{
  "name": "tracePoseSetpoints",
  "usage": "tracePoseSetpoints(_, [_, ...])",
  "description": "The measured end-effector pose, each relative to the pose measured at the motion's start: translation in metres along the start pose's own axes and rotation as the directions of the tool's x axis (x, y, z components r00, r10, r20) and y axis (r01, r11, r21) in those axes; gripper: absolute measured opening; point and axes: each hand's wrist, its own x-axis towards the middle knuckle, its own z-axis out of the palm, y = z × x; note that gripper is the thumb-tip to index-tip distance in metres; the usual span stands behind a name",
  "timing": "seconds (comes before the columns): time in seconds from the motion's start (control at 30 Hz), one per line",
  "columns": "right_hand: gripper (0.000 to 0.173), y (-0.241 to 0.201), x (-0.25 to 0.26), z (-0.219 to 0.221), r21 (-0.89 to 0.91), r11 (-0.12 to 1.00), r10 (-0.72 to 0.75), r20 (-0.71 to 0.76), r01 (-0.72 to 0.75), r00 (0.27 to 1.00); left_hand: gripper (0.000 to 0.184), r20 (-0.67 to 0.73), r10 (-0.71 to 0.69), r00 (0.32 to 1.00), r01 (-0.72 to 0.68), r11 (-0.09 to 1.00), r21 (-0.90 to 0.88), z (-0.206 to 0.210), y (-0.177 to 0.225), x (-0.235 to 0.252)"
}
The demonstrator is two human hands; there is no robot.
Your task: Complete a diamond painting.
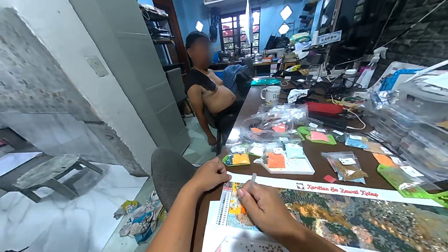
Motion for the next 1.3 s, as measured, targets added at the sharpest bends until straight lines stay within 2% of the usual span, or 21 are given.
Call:
tracePoseSetpoints(0.43, [0.041, 0.001, 0.000, 0.003, -0.038, 0.998, -0.041, 0.005, 0.041, 0.999, 0.027, -0.013, 0.032, 0.999, -0.032, 0.999, -0.005, 0.001, -0.002, 0.000])
tracePoseSetpoints(0.63, [0.042, 0.001, 0.000, 0.003, -0.032, 0.999, -0.005, 0.028, 0.006, 1.000, 0.027, -0.015, 0.034, 0.999, -0.035, 0.999, -0.018, 0.001, -0.004, 0.001])
tracePoseSetpoints(0.97, [0.040, 0.001, -0.001, 0.004, -0.035, 0.999, -0.034, -0.003, 0.034, 0.999, 0.027, -0.017, 0.029, 0.999, -0.029, 1.000, -0.007, 0.002, -0.002, 0.000])
tracePoseSetpoints(1.13, [0.039, -0.013, 0.003, -0.007, 0.047, 0.998, -0.040, -0.046, 0.042, 0.998, 0.028, -0.003, 0.035, 0.999, -0.035, 0.999, 0.019, 0.001, -0.003, 0.002])
tracePoseSetpoints(1.23, [0.039, -0.026, 0.003, -0.016, 0.076, 0.995, -0.059, 0.004, 0.059, 0.998, 0.027, -0.013, 0.043, 0.999, -0.043, 0.999, 0.011, 0.002, -0.004, 0.003])
tracePoseSetpoints(1.3, [0.040, -0.031, -0.002, -0.018, 0.050, 0.992, -0.120, 0.029, 0.119, 0.992, 0.027, -0.014, 0.044, 0.999, -0.044, 0.999, 0.009, 0.002, -0.004, 0.003])
